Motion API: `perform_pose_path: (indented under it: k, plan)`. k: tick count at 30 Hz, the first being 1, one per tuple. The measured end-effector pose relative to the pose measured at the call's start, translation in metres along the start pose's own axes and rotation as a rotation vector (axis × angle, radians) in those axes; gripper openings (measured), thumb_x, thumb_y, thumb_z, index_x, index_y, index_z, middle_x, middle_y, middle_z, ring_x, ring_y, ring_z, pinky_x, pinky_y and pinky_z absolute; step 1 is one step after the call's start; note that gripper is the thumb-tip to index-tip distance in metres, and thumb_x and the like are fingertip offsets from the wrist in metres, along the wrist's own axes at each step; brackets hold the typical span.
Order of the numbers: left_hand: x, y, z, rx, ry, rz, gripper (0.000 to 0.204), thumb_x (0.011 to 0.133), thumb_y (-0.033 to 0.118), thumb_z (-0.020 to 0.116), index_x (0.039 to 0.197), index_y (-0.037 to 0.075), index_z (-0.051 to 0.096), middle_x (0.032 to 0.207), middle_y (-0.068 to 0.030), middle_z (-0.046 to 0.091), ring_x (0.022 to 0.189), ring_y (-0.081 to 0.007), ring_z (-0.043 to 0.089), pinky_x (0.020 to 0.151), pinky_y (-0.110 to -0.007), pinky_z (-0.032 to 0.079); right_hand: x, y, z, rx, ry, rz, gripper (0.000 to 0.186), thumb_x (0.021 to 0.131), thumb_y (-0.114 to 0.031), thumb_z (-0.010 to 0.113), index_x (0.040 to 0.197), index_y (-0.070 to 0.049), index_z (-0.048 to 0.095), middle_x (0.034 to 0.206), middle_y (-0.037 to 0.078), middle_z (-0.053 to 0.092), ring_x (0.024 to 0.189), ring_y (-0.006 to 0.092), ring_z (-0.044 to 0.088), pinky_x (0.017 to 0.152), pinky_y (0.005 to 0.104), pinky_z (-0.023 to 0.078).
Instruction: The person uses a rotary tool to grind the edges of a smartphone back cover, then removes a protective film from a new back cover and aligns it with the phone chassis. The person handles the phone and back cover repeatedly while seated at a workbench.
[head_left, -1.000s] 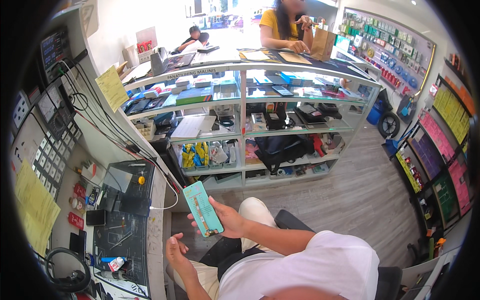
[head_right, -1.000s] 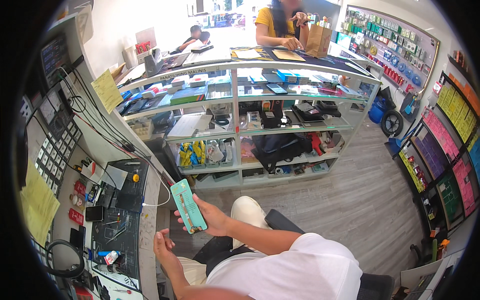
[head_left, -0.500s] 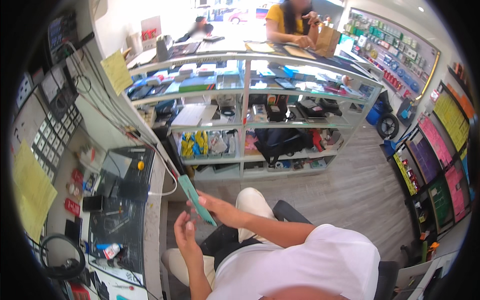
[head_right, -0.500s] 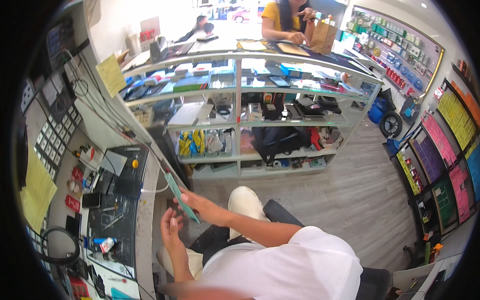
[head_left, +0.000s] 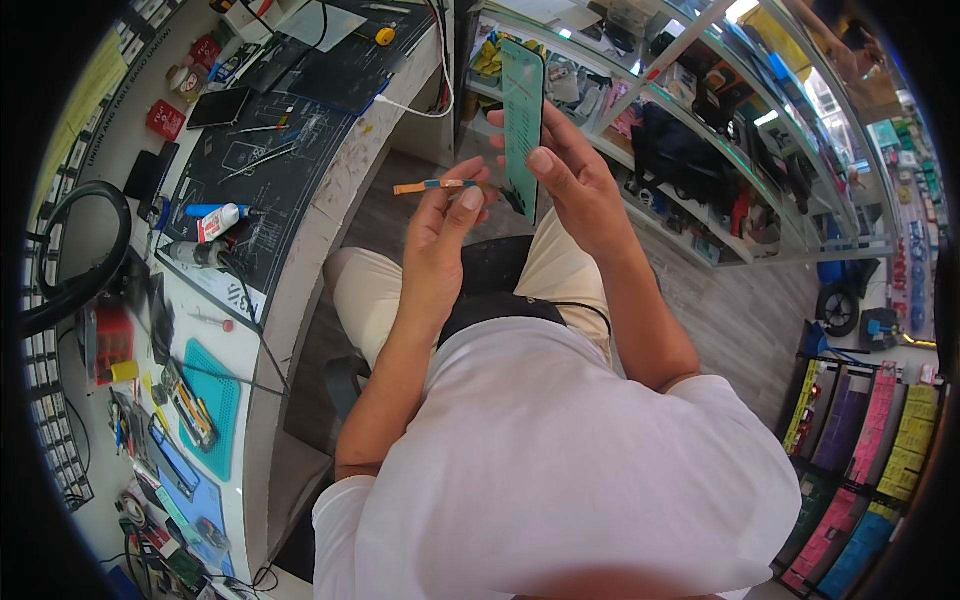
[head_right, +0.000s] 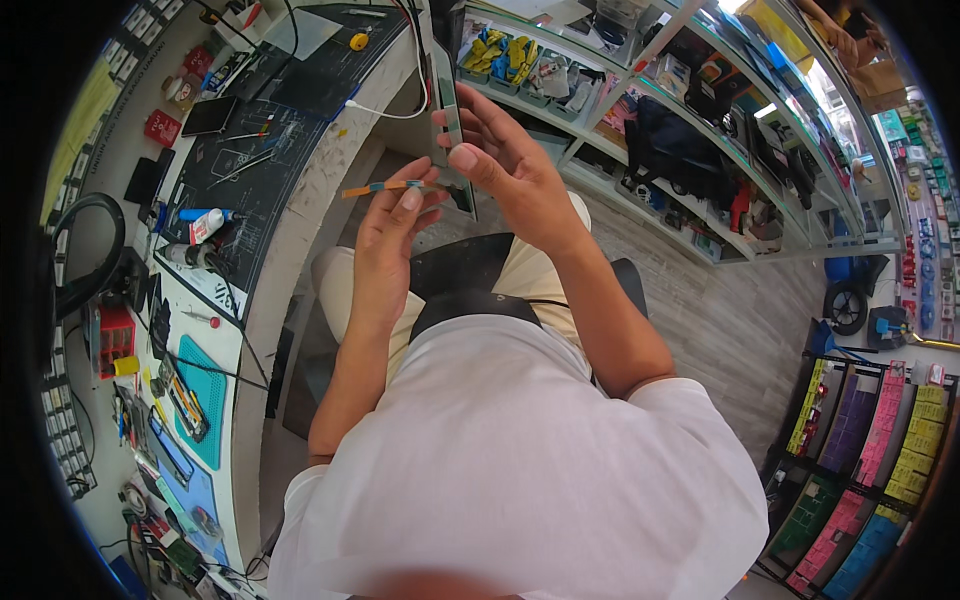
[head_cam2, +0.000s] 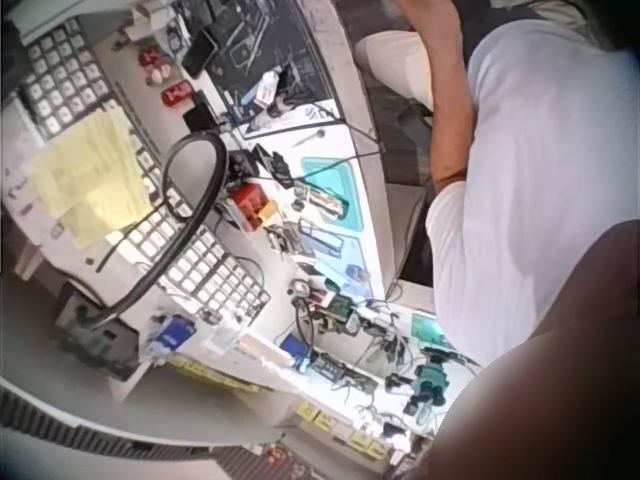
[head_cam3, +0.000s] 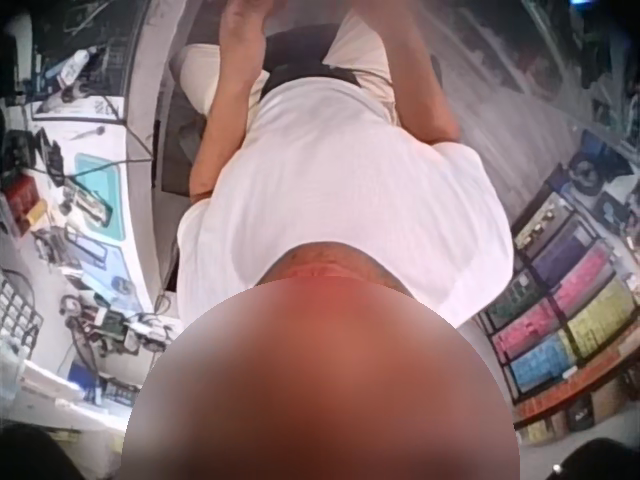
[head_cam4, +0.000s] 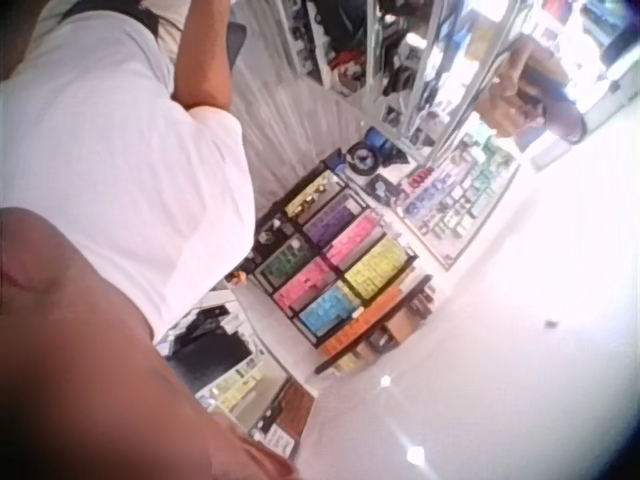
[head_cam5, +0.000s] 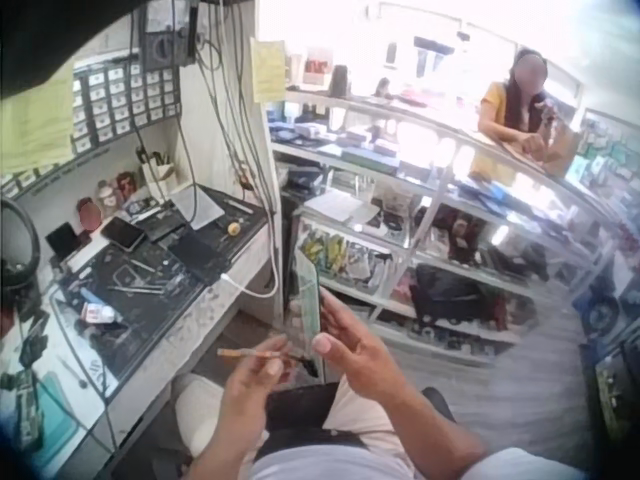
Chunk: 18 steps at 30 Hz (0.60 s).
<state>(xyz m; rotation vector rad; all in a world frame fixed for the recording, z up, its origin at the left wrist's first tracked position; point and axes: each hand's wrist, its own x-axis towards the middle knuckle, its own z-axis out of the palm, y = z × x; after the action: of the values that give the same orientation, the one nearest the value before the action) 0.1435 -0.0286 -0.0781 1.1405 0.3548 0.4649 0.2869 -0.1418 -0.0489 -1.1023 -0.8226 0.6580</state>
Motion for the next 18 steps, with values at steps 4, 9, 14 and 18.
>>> perform_pose_path:
  k: [4,9,14,18]
  plan:
    - [0.005,-0.004,-0.002,-0.041,-0.024,-0.065,0.048,0.105,0.041,0.060,0.137,0.004,0.060,0.127,-0.0063,0.065,0.112,-0.0161,0.064,0.100,-0.033,0.047,0.001,0.002,0.002,-0.001,-0.016,-0.062,0.080,0.097,-0.025,0.075,0.162,-0.006,0.032,0.150,0.012,0.052,0.131,0.0217,0.054,0.112,0.0392,0.044]
    - [0.007,-0.014,-0.007,-0.147,-0.012,-0.158,0.052,0.102,0.043,0.066,0.134,0.003,0.060,0.117,-0.0043,0.068,0.104,-0.0126,0.066,0.091,-0.028,0.051,-0.001,0.010,0.001,-0.092,-0.089,-0.111,0.095,0.088,-0.022,0.082,0.163,-0.002,0.027,0.156,0.019,0.047,0.141,0.0269,0.049,0.118,0.0432,0.039]
    - [0.005,-0.022,-0.011,-0.077,0.035,-0.111,0.053,0.102,0.039,0.067,0.134,-0.002,0.059,0.111,-0.0045,0.063,0.098,-0.0105,0.064,0.088,-0.028,0.053,-0.004,0.020,0.001,-0.199,-0.114,-0.152,0.097,0.086,-0.021,0.085,0.162,-0.003,0.030,0.158,0.016,0.046,0.142,0.0273,0.048,0.120,0.0431,0.034]
    - [0.007,-0.025,-0.004,-0.091,0.108,-0.118,0.053,0.101,0.038,0.068,0.134,-0.003,0.057,0.108,-0.0053,0.063,0.095,-0.0115,0.064,0.083,-0.027,0.053,-0.005,0.022,0.003,-0.196,-0.015,-0.137,0.084,0.089,-0.024,0.080,0.161,-0.011,0.038,0.155,0.010,0.048,0.135,0.0234,0.052,0.115,0.0406,0.041]
